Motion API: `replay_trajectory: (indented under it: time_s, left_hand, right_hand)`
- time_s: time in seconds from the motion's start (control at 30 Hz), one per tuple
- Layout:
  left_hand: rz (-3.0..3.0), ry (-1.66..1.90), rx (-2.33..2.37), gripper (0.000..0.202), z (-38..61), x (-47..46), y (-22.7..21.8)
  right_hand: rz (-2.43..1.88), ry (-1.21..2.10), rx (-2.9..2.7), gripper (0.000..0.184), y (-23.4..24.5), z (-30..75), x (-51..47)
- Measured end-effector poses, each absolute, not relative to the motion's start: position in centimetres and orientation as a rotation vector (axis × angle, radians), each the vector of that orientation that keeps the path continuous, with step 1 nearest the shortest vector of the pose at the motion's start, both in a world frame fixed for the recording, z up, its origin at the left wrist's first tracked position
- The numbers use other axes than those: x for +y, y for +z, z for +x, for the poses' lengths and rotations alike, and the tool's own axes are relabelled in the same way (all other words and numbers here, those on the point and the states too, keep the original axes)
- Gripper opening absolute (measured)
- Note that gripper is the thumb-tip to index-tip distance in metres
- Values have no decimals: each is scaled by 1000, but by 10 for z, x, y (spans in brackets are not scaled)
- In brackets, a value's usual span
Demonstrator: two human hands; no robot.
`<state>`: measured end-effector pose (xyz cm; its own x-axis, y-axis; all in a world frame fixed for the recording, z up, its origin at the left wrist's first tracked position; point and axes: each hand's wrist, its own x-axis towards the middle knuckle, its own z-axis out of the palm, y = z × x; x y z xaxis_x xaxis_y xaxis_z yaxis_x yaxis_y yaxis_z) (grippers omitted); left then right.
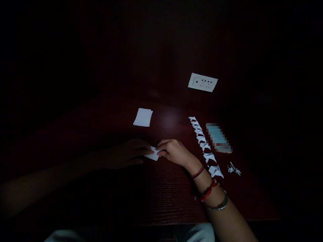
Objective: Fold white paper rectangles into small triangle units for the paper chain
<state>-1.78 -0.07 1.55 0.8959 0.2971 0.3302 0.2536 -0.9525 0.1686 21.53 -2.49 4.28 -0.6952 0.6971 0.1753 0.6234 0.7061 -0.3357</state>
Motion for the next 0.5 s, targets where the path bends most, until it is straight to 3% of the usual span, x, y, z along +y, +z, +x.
replay_trajectory:
  time_s: [0.2, 0.5]
  left_hand:
    - [2917, 614, 418, 32, -14, -1, 16]
    - [3044, 471, 437, 31, -12, -1, 21]
  right_hand:
    - [-909, 460, -2688, 22, 48, 220, -24]
    - [-972, 307, -2799, 27, 52, 219, -30]
